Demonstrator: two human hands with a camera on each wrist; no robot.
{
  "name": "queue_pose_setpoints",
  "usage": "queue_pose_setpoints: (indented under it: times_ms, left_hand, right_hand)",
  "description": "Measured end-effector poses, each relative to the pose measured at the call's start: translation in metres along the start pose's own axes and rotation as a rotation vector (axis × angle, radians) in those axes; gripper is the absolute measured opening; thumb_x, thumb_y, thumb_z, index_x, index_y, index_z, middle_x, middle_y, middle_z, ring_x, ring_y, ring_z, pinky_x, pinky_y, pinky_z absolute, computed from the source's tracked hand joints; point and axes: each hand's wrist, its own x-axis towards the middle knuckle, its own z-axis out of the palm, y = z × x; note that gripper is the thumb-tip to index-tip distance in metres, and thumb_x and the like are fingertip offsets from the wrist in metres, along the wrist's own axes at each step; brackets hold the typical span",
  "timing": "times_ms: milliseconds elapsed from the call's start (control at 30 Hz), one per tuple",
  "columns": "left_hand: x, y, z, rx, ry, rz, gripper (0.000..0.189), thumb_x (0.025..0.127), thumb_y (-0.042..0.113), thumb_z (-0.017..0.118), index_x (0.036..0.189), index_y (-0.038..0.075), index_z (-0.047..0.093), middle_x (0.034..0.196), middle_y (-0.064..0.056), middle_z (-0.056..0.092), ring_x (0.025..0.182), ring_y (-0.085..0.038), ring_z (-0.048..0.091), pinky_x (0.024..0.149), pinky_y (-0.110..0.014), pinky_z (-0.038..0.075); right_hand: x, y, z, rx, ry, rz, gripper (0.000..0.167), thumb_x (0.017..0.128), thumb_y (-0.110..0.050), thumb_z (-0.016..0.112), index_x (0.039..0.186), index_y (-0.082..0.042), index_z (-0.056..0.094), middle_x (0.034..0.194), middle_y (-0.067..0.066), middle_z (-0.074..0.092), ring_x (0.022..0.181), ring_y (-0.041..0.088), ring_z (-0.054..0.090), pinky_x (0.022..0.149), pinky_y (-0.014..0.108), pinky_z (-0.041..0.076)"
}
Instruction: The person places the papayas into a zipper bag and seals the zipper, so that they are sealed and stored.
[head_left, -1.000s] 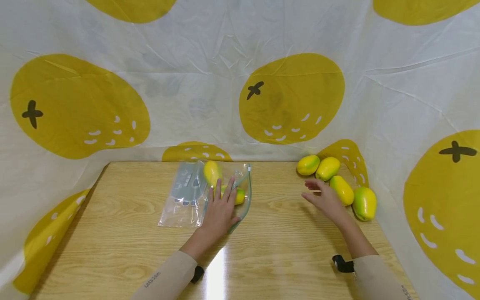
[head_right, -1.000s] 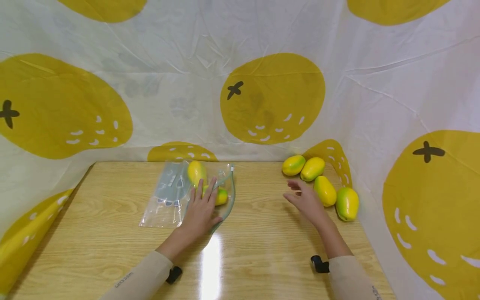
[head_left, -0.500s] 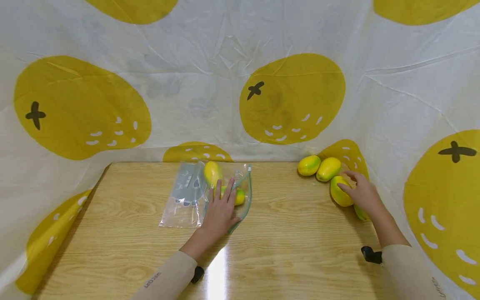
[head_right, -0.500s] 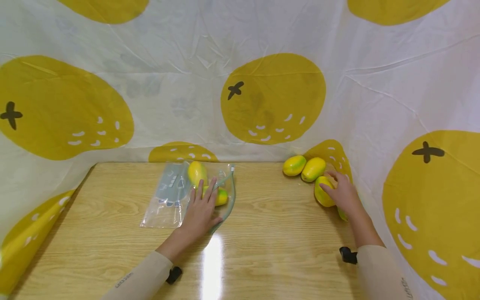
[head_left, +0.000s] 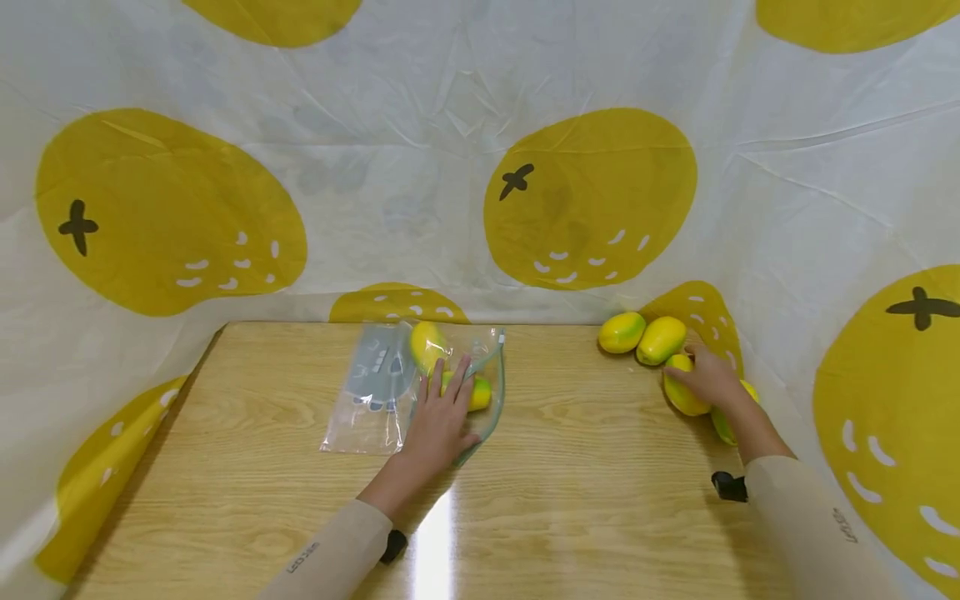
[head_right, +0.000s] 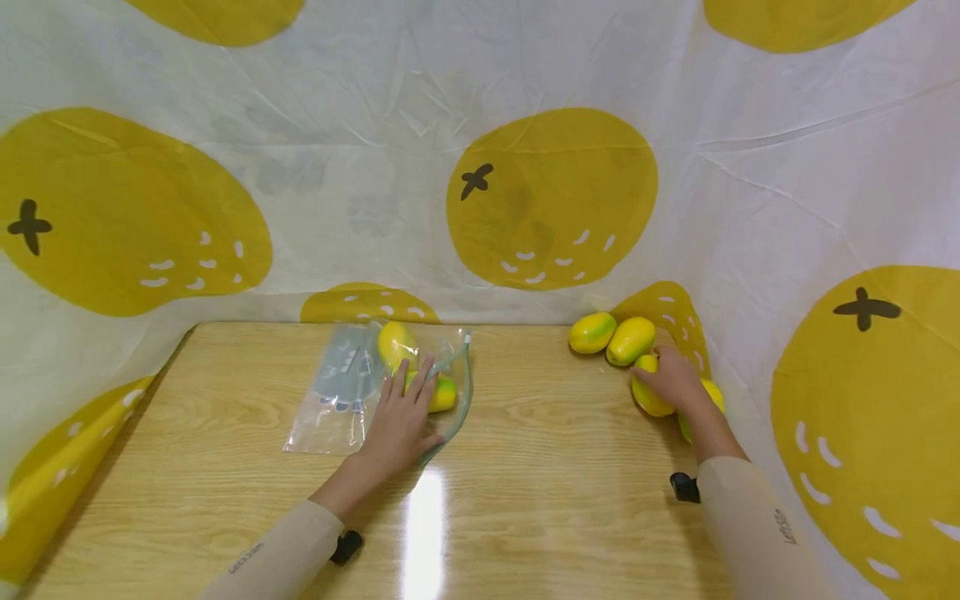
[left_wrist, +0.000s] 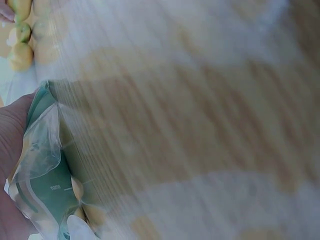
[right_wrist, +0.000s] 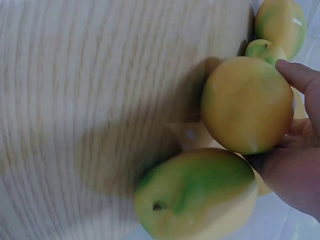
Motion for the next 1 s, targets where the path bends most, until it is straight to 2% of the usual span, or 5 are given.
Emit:
queue_pose_setpoints:
  times_ms: [100, 467, 667, 833, 1000]
  left_hand:
    - [-0.001, 0.0, 0.001, -0.005, 0.003, 0.002, 0.111, 0.072, 0.057, 0.09, 0.156, 0.007, 0.037, 0.175, -0.01, 0.011, 0.156, -0.05, 0.017, 0.118, -0.068, 0.031]
    - [0.002, 0.001, -0.003, 0.027, -0.03, -0.012, 0.112, 0.072, 0.058, 0.089, 0.158, 0.008, 0.036, 0.175, -0.008, 0.009, 0.157, -0.05, 0.014, 0.12, -0.066, 0.029]
    - [0.005, 0.002, -0.005, 0.019, -0.031, -0.013, 0.112, 0.073, 0.058, 0.089, 0.157, 0.008, 0.036, 0.175, -0.009, 0.009, 0.156, -0.05, 0.016, 0.121, -0.066, 0.028]
    - [0.003, 0.001, -0.006, 0.017, -0.031, -0.01, 0.111, 0.073, 0.058, 0.088, 0.157, 0.007, 0.036, 0.175, -0.009, 0.01, 0.155, -0.051, 0.018, 0.12, -0.066, 0.029]
    - [0.001, 0.001, -0.006, 0.017, -0.028, -0.006, 0.112, 0.073, 0.058, 0.088, 0.157, 0.006, 0.036, 0.175, -0.009, 0.009, 0.155, -0.051, 0.018, 0.12, -0.067, 0.03]
  right_hand:
    - [-0.001, -0.002, 0.003, 0.005, -0.011, 0.022, 0.087, 0.104, -0.042, 0.057, 0.15, 0.023, 0.024, 0.147, 0.047, 0.036, 0.132, 0.064, 0.039, 0.108, 0.071, 0.037]
    - [-0.01, -0.017, 0.007, 0.013, -0.019, 0.038, 0.084, 0.102, -0.036, 0.057, 0.147, 0.027, 0.024, 0.139, 0.048, 0.044, 0.115, 0.053, 0.054, 0.096, 0.062, 0.048]
    - [-0.023, -0.024, 0.006, 0.025, -0.028, 0.045, 0.085, 0.101, -0.038, 0.06, 0.147, 0.025, 0.028, 0.141, 0.048, 0.043, 0.122, 0.059, 0.051, 0.099, 0.065, 0.047]
    - [-0.039, -0.033, 0.007, 0.059, -0.035, 0.03, 0.082, 0.103, -0.045, 0.057, 0.15, 0.018, 0.033, 0.142, 0.044, 0.046, 0.125, 0.059, 0.05, 0.1, 0.066, 0.046]
    - [-0.052, -0.042, 0.009, 0.205, -0.077, 0.024, 0.084, 0.104, -0.05, 0.054, 0.156, 0.011, 0.028, 0.152, 0.041, 0.037, 0.134, 0.059, 0.042, 0.104, 0.067, 0.043]
